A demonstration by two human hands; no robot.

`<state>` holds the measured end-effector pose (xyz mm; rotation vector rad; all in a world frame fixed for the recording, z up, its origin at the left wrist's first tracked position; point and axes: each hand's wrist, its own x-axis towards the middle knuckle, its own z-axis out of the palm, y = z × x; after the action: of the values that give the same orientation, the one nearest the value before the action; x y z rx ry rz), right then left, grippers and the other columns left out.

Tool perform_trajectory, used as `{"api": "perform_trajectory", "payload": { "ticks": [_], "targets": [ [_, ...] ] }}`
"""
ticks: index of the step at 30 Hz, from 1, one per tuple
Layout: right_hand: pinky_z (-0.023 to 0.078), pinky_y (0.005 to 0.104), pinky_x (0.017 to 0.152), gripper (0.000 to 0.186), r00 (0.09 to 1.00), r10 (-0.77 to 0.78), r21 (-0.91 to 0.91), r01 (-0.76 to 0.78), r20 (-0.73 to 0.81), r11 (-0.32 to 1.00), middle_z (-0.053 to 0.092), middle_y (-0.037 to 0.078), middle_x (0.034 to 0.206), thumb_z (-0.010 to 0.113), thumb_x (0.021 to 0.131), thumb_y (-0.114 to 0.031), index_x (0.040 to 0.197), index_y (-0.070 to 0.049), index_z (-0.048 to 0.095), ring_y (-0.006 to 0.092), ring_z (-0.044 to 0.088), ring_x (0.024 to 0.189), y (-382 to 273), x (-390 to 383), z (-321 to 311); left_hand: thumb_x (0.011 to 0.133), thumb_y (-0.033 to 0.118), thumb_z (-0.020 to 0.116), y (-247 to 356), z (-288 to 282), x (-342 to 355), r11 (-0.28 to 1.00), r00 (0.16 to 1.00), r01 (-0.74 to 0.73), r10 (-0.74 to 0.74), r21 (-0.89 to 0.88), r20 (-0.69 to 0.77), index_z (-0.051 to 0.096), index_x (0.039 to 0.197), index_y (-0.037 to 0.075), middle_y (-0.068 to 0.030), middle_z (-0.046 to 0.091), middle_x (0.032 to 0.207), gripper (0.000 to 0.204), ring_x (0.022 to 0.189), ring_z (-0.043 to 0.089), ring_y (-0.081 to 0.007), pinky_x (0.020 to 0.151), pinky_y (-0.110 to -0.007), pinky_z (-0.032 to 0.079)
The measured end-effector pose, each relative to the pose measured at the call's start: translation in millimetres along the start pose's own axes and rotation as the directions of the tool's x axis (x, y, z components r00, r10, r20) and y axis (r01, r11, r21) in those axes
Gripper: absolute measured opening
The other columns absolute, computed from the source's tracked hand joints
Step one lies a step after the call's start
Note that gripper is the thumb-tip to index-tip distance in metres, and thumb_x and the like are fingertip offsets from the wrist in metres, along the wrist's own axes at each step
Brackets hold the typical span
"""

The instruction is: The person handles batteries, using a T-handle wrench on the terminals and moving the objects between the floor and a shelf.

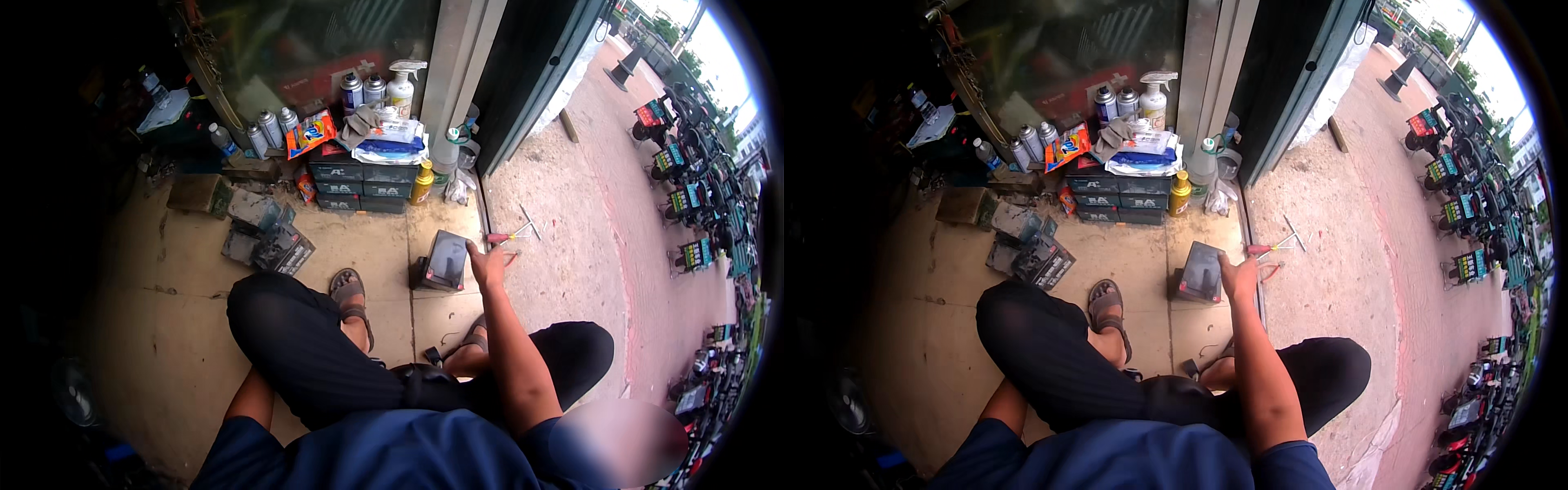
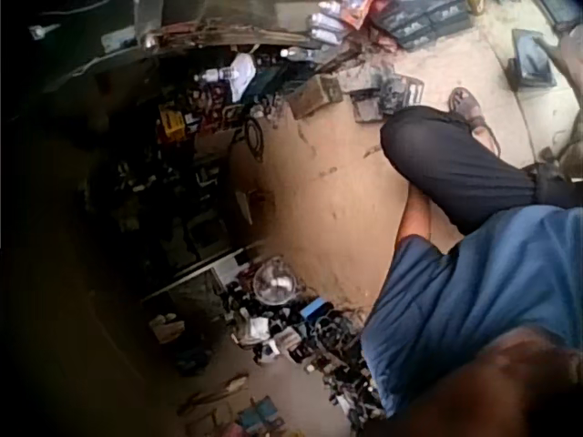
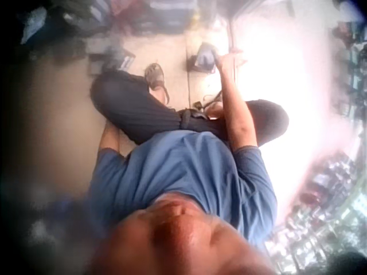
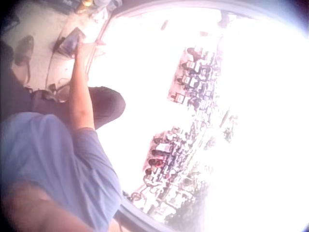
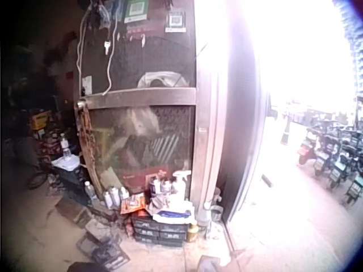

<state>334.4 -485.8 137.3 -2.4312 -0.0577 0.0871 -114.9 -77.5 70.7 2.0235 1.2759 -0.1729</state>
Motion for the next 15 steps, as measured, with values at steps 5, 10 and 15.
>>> {"api": "perform_trajectory", "payload": {
  "ticks": [5,10,15],
  "targets": [
    [0.052,0.0477,0.109,0.129,0.963,0.143,-0.192,-0.099,0.230,0.976,0.054,0.034,0.144,0.091,0.071,-0.057,0.156,0.014,0.026,0.0456,0.058,0.133,-33.6,-38.4,50.1,0.090,0.042,0.080,2.8,-21.1,14.5,0.990,0.994,-0.089,0.081,-0.109,-0.071,0.050,0.150,-0.001,-0.0250,0.058,0.148,0.080,0.141,0.054,-0.0384,0.115,-0.044,0.044],
    [0.053,0.0528,0.106,0.125,0.981,0.163,-0.322,-0.122,0.103,0.939,0.046,0.025,0.150,0.093,0.068,-0.043,0.158,0.009,0.024,0.0457,0.055,0.131,-43.1,-58.1,65.9,0.089,0.042,0.081,42.2,-32.6,40.6,0.902,0.967,-0.248,0.210,-0.354,-0.145,0.053,0.148,0.000,-0.0252,0.059,0.146,0.078,0.140,0.054,-0.0395,0.115,-0.045,0.045],
    [0.053,0.0480,0.105,0.129,0.875,-0.230,-0.326,0.386,0.426,0.863,0.053,0.023,0.140,0.097,0.058,-0.030,0.159,0.005,0.025,0.0430,0.059,0.124,-13.3,-28.4,29.1,0.078,0.041,0.089,105.1,-19.8,62.2,0.882,0.899,-0.181,0.328,0.435,-0.291,0.039,0.158,0.000,-0.0238,0.042,0.162,0.103,0.151,0.040,-0.0407,0.121,-0.051,0.037]
  ]
}}
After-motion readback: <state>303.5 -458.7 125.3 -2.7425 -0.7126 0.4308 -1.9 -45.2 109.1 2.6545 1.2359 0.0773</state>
